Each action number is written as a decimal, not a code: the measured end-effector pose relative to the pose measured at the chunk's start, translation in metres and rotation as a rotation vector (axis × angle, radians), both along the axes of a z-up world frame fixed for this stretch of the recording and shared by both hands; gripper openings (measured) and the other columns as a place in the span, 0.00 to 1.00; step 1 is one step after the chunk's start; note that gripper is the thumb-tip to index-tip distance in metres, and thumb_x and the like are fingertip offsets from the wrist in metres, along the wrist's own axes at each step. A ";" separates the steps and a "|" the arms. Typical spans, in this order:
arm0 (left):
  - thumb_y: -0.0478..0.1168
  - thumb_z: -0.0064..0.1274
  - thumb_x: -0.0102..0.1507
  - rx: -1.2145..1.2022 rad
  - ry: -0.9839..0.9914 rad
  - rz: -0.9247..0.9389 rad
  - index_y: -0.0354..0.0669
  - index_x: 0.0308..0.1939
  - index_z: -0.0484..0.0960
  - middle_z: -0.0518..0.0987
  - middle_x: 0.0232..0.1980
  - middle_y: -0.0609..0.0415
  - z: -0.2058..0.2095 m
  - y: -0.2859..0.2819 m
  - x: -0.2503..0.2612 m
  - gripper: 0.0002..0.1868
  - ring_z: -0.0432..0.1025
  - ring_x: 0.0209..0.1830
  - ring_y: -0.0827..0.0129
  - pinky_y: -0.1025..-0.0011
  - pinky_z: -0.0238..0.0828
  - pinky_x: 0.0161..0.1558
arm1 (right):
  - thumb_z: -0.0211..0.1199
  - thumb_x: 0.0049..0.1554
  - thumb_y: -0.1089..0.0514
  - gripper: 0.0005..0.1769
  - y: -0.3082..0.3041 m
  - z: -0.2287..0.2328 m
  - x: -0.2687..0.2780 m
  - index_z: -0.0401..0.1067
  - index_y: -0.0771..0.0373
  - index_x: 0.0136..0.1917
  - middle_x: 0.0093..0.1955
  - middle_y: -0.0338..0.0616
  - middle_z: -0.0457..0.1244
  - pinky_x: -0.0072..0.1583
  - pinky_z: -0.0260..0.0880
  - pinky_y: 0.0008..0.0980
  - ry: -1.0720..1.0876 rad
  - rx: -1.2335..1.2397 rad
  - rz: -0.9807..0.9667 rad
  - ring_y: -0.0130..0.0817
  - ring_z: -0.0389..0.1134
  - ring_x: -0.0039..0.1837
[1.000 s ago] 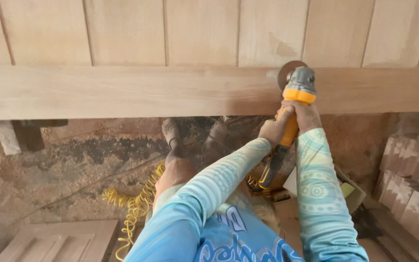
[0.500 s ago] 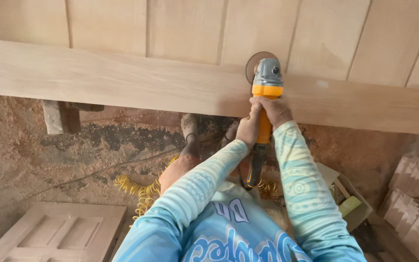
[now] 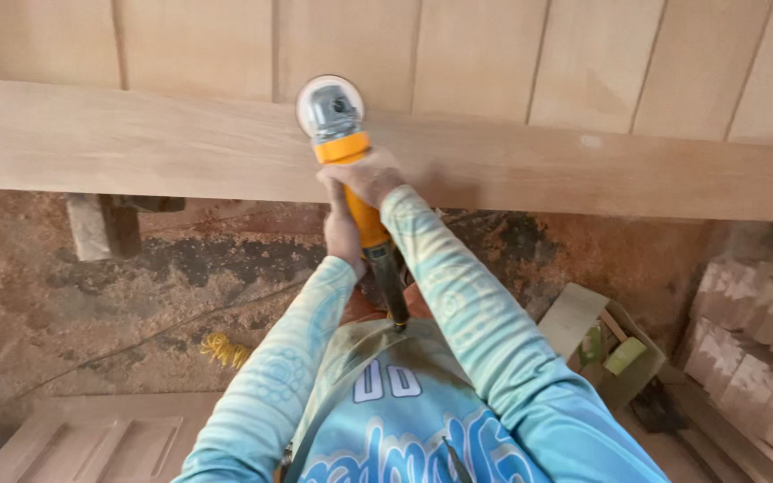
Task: The person uses a handheld power sander to smooth the surface of a large wooden door or panel. They move the sander systematically across the flat surface and along the edges, generating wood dust.
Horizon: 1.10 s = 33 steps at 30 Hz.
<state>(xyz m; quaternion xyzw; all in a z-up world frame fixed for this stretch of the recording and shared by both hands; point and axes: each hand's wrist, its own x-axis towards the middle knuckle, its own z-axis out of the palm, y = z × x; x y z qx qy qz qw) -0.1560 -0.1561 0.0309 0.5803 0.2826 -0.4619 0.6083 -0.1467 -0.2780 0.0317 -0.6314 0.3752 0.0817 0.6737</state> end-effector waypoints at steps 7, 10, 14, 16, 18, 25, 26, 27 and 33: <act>0.79 0.35 0.59 -0.076 0.064 -0.001 0.34 0.65 0.74 0.81 0.58 0.52 0.001 -0.056 -0.068 0.53 0.75 0.55 0.65 0.67 0.72 0.56 | 0.76 0.44 0.48 0.20 -0.052 0.008 -0.068 0.80 0.59 0.47 0.45 0.39 0.73 0.50 0.74 0.32 0.061 -0.054 -0.021 0.28 0.74 0.46; 0.80 0.30 0.61 0.021 0.015 -0.173 0.29 0.60 0.79 0.83 0.53 0.49 -0.014 -0.098 -0.122 0.55 0.76 0.50 0.65 0.69 0.72 0.52 | 0.76 0.43 0.50 0.20 -0.096 0.009 -0.126 0.79 0.61 0.47 0.45 0.40 0.73 0.50 0.74 0.33 0.039 -0.016 -0.102 0.30 0.74 0.46; 0.78 0.32 0.61 -0.074 0.074 -0.233 0.27 0.59 0.78 0.83 0.47 0.50 -0.043 -0.155 -0.199 0.54 0.76 0.45 0.62 0.65 0.74 0.46 | 0.76 0.45 0.51 0.18 -0.162 -0.003 -0.212 0.79 0.61 0.47 0.44 0.41 0.73 0.50 0.74 0.34 0.124 -0.012 -0.175 0.32 0.74 0.46; 0.78 0.28 0.65 -0.054 0.012 -0.425 0.21 0.52 0.81 0.83 0.40 0.45 -0.055 -0.189 -0.256 0.56 0.77 0.39 0.59 0.63 0.76 0.41 | 0.75 0.46 0.53 0.19 -0.196 -0.007 -0.277 0.78 0.62 0.48 0.43 0.42 0.71 0.49 0.76 0.35 0.115 0.089 -0.261 0.34 0.73 0.45; 0.77 0.24 0.65 -0.063 -0.206 -0.588 0.30 0.59 0.78 0.82 0.35 0.44 -0.066 -0.238 -0.306 0.53 0.77 0.34 0.58 0.64 0.76 0.39 | 0.74 0.47 0.54 0.18 -0.244 -0.009 -0.333 0.77 0.63 0.49 0.44 0.42 0.71 0.49 0.77 0.34 0.039 0.124 -0.314 0.33 0.73 0.45; 0.78 0.43 0.58 0.020 -0.079 -0.671 0.22 0.49 0.83 0.85 0.45 0.33 -0.055 -0.362 -0.435 0.53 0.81 0.51 0.51 0.59 0.74 0.52 | 0.69 0.51 0.64 0.13 -0.348 0.004 -0.475 0.74 0.66 0.50 0.38 0.43 0.67 0.41 0.73 0.36 0.032 0.303 -0.652 0.34 0.70 0.37; 0.79 0.43 0.57 0.054 -0.129 -0.739 0.22 0.49 0.83 0.84 0.46 0.33 -0.054 -0.375 -0.436 0.54 0.80 0.54 0.52 0.60 0.73 0.54 | 0.68 0.51 0.65 0.13 -0.360 0.005 -0.480 0.72 0.66 0.50 0.36 0.42 0.66 0.40 0.73 0.37 0.011 0.329 -0.672 0.35 0.68 0.36; 0.80 0.43 0.57 0.069 -0.113 -0.762 0.24 0.49 0.83 0.84 0.47 0.32 -0.051 -0.384 -0.443 0.54 0.79 0.54 0.50 0.60 0.72 0.54 | 0.67 0.51 0.65 0.13 -0.367 0.008 -0.488 0.72 0.66 0.50 0.36 0.42 0.66 0.40 0.73 0.37 0.004 0.308 -0.675 0.35 0.69 0.35; 0.81 0.39 0.58 0.066 -0.153 -0.806 0.25 0.49 0.84 0.83 0.46 0.29 -0.054 -0.398 -0.434 0.55 0.78 0.56 0.44 0.59 0.72 0.54 | 0.66 0.52 0.64 0.12 -0.380 0.010 -0.477 0.71 0.66 0.50 0.35 0.42 0.65 0.41 0.73 0.36 -0.002 0.356 -0.659 0.36 0.68 0.35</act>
